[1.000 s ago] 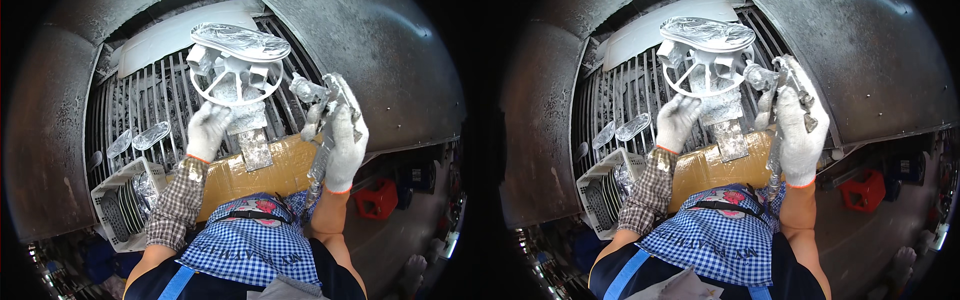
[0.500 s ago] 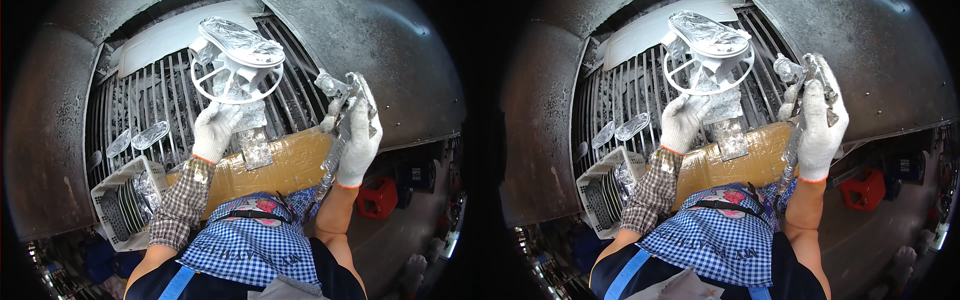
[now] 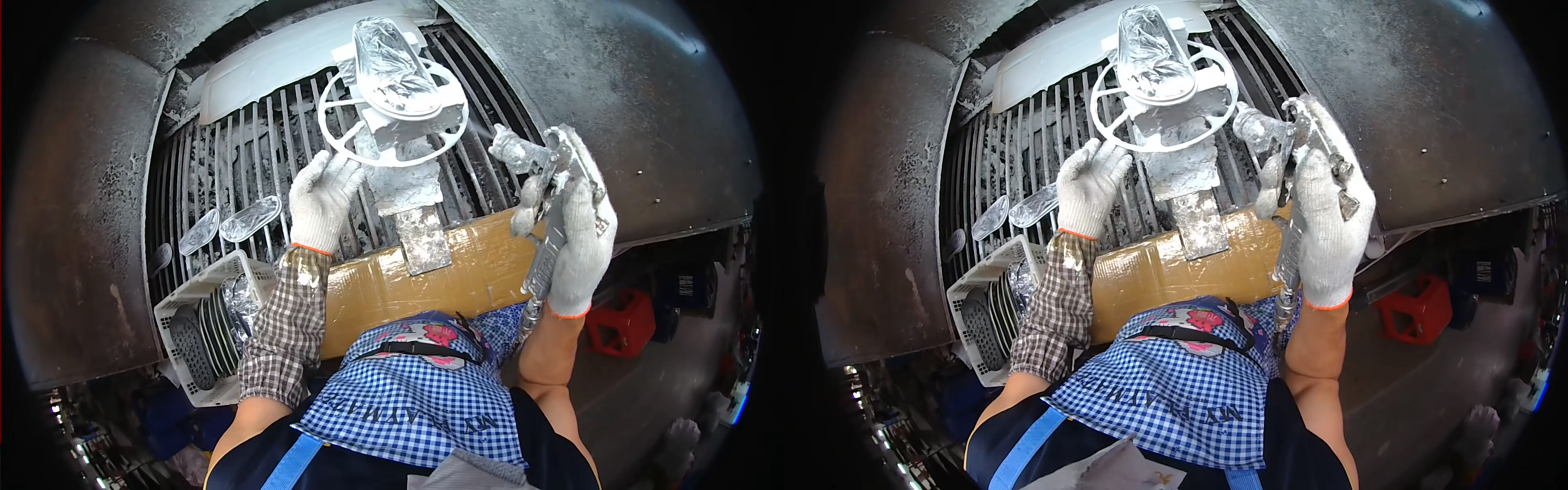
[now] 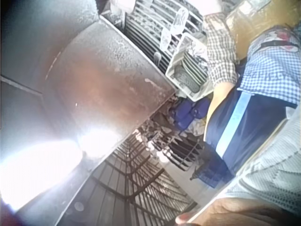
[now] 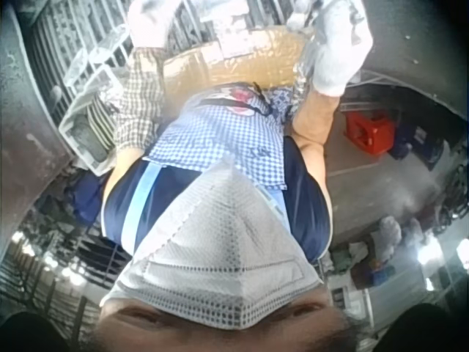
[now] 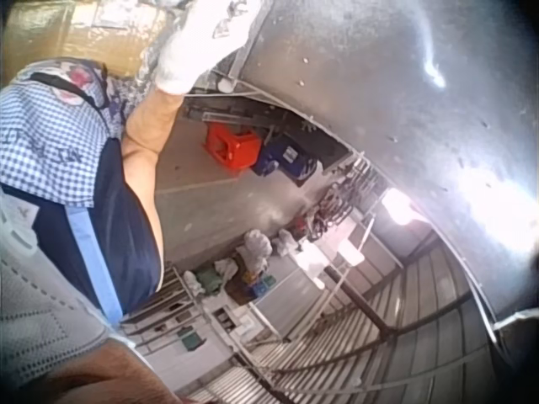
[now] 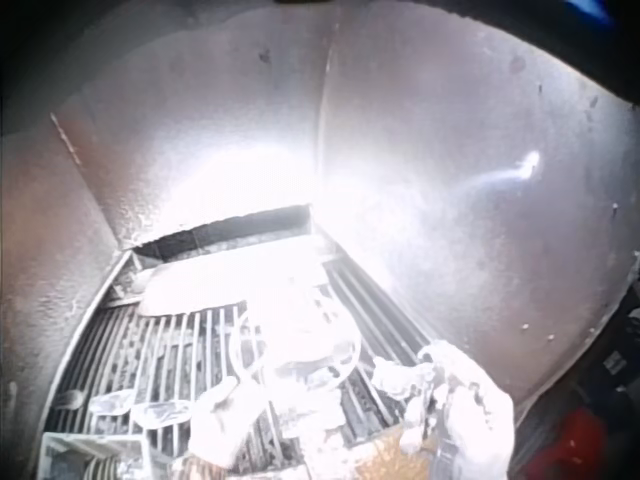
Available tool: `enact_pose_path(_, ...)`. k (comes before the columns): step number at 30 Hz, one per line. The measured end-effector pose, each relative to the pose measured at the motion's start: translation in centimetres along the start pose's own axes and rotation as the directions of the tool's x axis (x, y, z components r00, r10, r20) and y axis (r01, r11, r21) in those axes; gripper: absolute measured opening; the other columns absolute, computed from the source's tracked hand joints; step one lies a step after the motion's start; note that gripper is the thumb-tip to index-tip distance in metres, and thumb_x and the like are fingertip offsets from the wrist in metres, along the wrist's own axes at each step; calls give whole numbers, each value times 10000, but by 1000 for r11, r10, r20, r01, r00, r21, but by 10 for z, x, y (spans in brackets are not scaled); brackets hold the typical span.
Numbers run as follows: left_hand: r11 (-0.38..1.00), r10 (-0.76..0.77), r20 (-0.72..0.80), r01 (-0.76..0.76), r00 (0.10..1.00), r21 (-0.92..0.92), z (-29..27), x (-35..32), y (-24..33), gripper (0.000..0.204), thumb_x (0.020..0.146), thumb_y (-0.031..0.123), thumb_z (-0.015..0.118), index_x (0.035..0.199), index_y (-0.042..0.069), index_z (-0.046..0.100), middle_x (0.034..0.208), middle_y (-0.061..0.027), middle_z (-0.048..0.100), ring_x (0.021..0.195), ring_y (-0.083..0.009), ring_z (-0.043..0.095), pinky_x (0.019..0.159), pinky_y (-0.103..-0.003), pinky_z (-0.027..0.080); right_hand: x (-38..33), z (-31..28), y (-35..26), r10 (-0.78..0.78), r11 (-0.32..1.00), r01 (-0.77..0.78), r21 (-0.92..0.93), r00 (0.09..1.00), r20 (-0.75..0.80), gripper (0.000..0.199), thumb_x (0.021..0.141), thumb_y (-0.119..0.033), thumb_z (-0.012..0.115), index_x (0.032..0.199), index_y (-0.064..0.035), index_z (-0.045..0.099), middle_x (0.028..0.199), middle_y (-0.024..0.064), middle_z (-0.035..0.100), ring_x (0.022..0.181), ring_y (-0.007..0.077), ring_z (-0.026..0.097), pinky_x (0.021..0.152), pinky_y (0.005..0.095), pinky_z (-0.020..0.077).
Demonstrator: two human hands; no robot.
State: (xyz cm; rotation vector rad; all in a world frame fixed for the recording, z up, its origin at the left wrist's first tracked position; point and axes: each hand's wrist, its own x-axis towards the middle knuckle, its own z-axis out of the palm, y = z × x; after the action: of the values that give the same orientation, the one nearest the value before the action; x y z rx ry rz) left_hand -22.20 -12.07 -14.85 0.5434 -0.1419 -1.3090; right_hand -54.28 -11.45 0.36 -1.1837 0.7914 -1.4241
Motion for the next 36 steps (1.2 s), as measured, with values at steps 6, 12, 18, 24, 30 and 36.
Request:
enact_pose_path(6, 999, 45, -92, -43, 995, 19, -18, 7, 7, 214, 989, 150, 610, 1128, -14, 618, 1293, -283, 660, 1237, -452, 650, 1058, -582, 562, 0, 7, 3, 51, 998, -53, 37, 998, 41, 507, 1118, -196, 565, 1531, 93, 512, 1179, 134, 717, 864, 123, 677, 721, 259, 566)
enact_pose_path(12, 999, -26, -118, 30, 993, 31, -32, -1, -7, 265, 983, 157, 613, 1183, -17, 614, 1233, -252, 694, 1119, -432, 704, 994, -574, 602, 14, 27, 13, 83, 992, -89, 93, 994, 66, 494, 1110, -179, 599, 1529, 73, 525, 1082, 103, 727, 844, 105, 671, 682, 255, 567)
enact_pose_path(18, 994, -109, -97, 112, 989, 20, -32, -9, -29, 297, 978, 185, 639, 1217, 11, 619, 1229, -232, 703, 1116, -412, 715, 996, -547, 603, 33, 39, 30, 74, 989, -83, 122, 994, 75, 465, 1111, -152, 589, 1526, 52, 541, 1075, 95, 736, 822, 96, 666, 681, 248, 556)
enact_pose_path(24, 988, -150, -80, 152, 985, 27, -14, -16, -38, 428, 988, 198, 641, 1363, 3, 576, 1327, -226, 648, 1203, -378, 666, 1030, -534, 573, 34, 33, 28, -9, 997, 8, 79, 1000, 13, 481, 1134, -176, 555, 1555, 43, 480, 1177, 169, 718, 881, 123, 673, 696, 277, 585)
enact_pose_path(30, 995, -96, 71, 94, 993, 34, 0, -16, -37, 612, 995, 228, 609, 1534, -31, 478, 1380, -217, 638, 1220, -349, 656, 1066, -503, 556, 30, 13, 20, -64, 994, 71, 81, 995, -83, 528, 1148, -211, 533, 1563, 97, 424, 1290, 262, 687, 942, 176, 699, 788, 351, 633)
enact_pose_path(36, 999, -38, 49, 36, 998, 39, 15, -17, -23, 588, 984, 204, 602, 1495, -68, 504, 1369, -238, 636, 1234, -365, 645, 1104, -543, 536, 19, -9, 24, -27, 1000, 28, 10, 996, -88, 515, 1143, -198, 533, 1573, 71, 442, 1275, 217, 690, 949, 174, 696, 790, 356, 634)
